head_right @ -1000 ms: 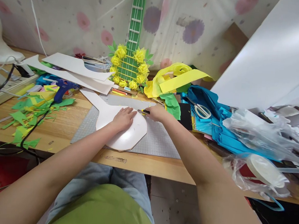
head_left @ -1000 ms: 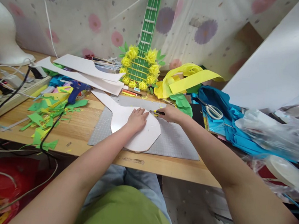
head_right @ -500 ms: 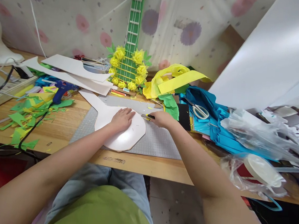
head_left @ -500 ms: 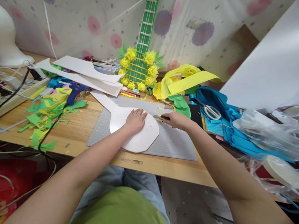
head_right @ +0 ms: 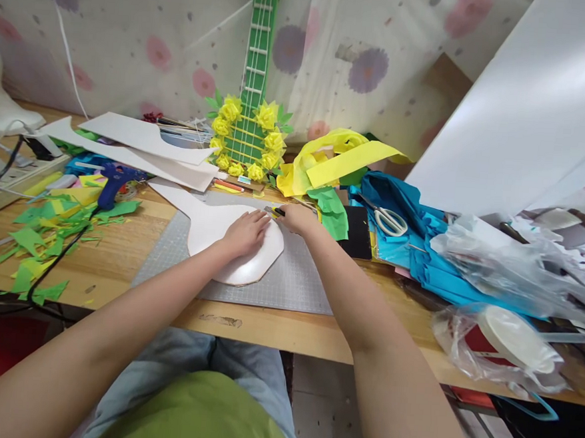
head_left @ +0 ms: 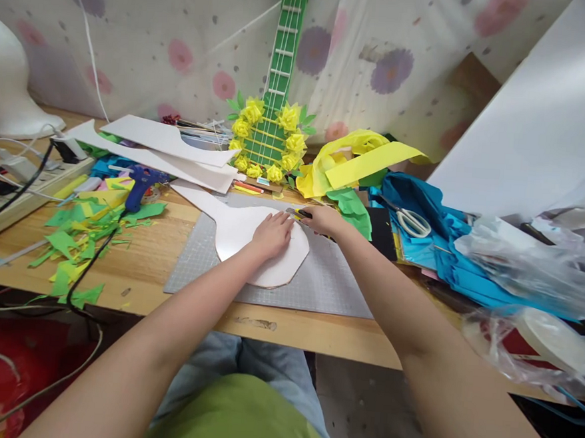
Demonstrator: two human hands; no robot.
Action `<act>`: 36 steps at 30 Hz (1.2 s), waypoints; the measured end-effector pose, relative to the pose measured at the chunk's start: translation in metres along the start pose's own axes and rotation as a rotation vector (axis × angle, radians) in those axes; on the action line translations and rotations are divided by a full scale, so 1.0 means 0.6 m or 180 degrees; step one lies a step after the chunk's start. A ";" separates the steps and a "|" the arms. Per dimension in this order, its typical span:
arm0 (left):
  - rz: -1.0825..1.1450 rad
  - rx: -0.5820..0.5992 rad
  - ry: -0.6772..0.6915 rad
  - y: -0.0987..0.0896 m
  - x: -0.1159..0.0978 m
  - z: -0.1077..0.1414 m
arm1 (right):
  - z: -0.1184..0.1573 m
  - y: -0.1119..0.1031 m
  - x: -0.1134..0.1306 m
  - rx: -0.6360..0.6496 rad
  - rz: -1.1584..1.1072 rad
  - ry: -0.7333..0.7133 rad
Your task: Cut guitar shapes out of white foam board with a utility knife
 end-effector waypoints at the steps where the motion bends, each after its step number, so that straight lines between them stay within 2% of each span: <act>1: 0.0035 0.0078 -0.0033 0.004 -0.003 0.000 | -0.002 -0.002 0.003 0.0033 0.0066 -0.0039; 6: 0.0075 0.0041 -0.0162 0.020 -0.006 0.000 | -0.003 -0.008 0.007 0.0225 0.0257 -0.0179; 19: 0.0045 -0.0026 -0.0199 0.018 -0.008 0.003 | 0.030 0.002 -0.028 0.0259 0.0366 -0.0268; 30: -0.0028 -0.0068 -0.0153 0.019 -0.008 0.004 | 0.068 0.010 -0.012 0.0073 0.0533 -0.0183; 36: -0.0047 -0.0061 -0.0158 0.019 -0.009 0.004 | 0.080 0.017 -0.014 0.0185 0.0565 -0.0114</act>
Point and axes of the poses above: each hand's wrist, its own z-axis away from the middle knuckle, its own y-axis out of the palm, x = y × z, the point moved 1 cm from there along -z, towards the middle knuckle, and after that the axes turned 1 degree about -z, right-handed, at the moved point
